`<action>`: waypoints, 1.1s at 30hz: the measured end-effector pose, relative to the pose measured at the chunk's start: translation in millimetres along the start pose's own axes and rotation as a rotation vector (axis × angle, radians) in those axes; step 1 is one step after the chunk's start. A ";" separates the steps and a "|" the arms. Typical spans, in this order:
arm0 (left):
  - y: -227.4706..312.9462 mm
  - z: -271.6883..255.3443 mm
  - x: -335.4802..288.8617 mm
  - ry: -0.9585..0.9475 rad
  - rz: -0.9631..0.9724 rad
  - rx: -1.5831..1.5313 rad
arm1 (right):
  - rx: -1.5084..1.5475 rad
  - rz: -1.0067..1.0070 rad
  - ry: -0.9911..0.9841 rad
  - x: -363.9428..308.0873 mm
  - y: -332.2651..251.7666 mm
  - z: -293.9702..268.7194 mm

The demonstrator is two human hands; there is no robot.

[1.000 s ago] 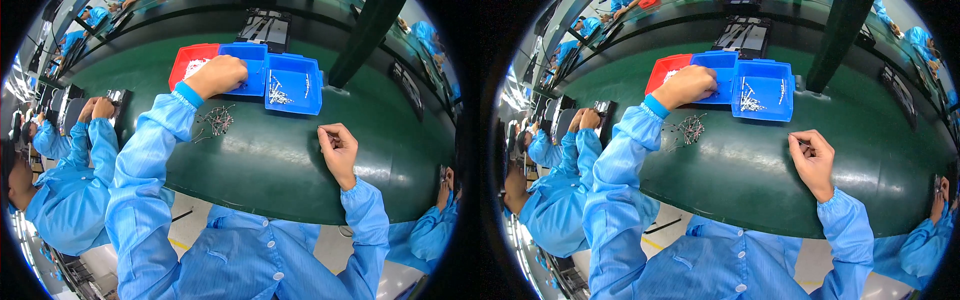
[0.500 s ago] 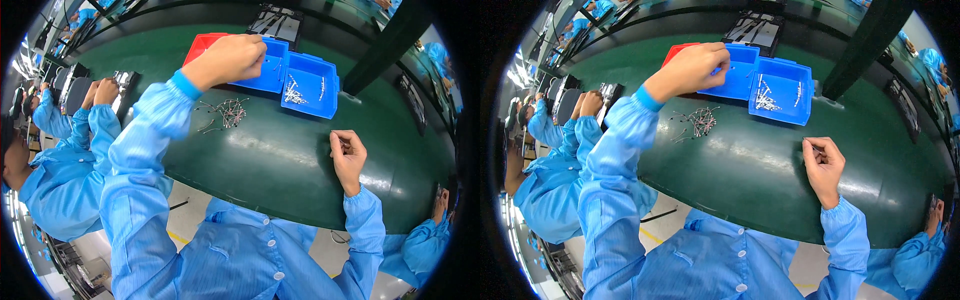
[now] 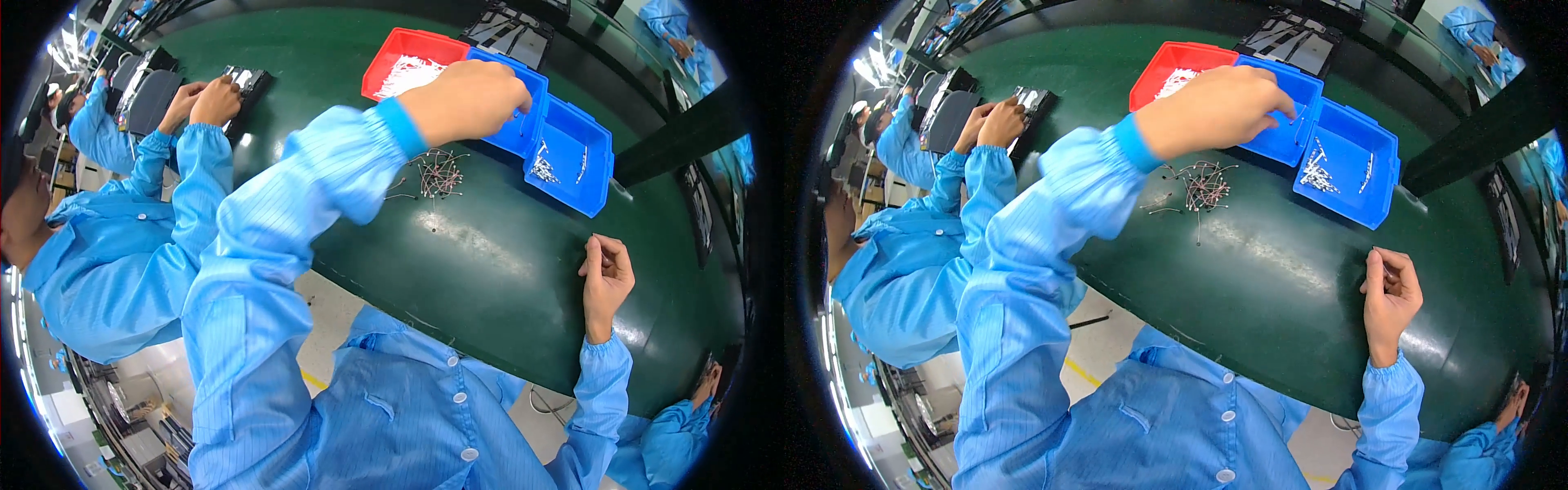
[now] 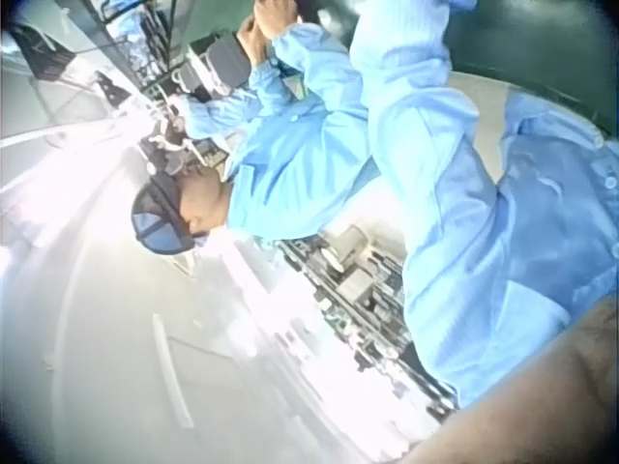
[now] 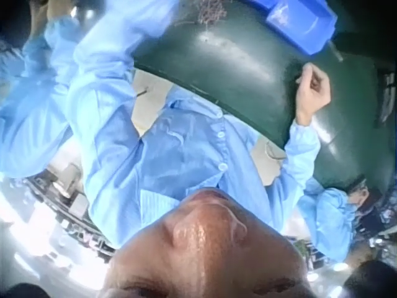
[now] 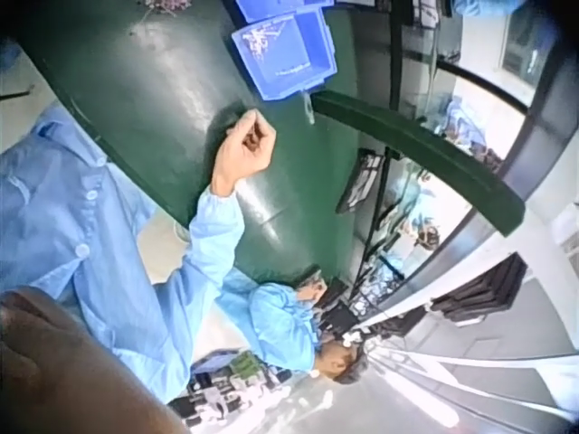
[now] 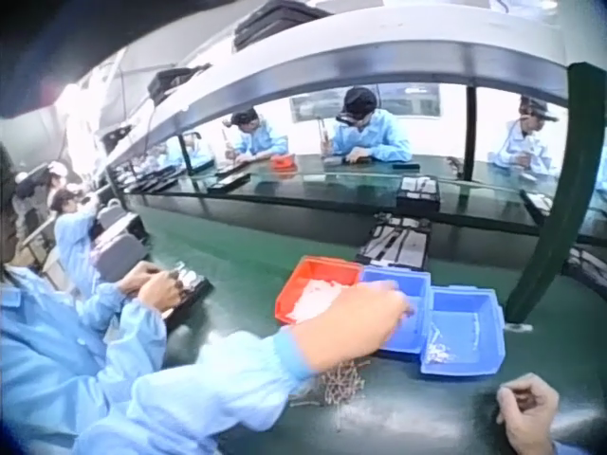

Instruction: The person assembles internal components, ribbon cables, and frame parts of a tablet device by hand, using tweezers to manipulate small screws and other parts.

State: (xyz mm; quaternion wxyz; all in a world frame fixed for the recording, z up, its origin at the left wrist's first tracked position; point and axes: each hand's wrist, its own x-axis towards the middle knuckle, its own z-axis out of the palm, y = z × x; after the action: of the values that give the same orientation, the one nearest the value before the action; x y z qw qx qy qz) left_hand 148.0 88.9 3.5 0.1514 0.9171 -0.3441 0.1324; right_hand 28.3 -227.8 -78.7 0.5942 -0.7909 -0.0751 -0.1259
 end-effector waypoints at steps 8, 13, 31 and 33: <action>-28.4 44.1 8.7 -0.116 0.120 0.189 | -0.005 0.026 -0.012 0.6 -0.2 3.2; -28.3 35.2 14.4 -0.243 0.108 0.306 | -0.004 0.027 0.006 0.2 -2.3 0.4; -32.2 31.9 20.8 -0.191 0.325 0.531 | 0.080 0.004 0.034 2.2 -2.5 2.9; -35.5 34.8 21.2 -0.211 0.353 0.529 | 0.070 -0.001 0.030 1.2 -2.9 2.4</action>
State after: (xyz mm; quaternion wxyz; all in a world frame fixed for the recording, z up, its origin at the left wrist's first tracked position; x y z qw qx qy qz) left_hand 192.1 89.0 -27.8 -0.1537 0.8596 -0.4650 0.1457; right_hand 29.0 -224.7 -76.4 0.6227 -0.7674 -0.0710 -0.1355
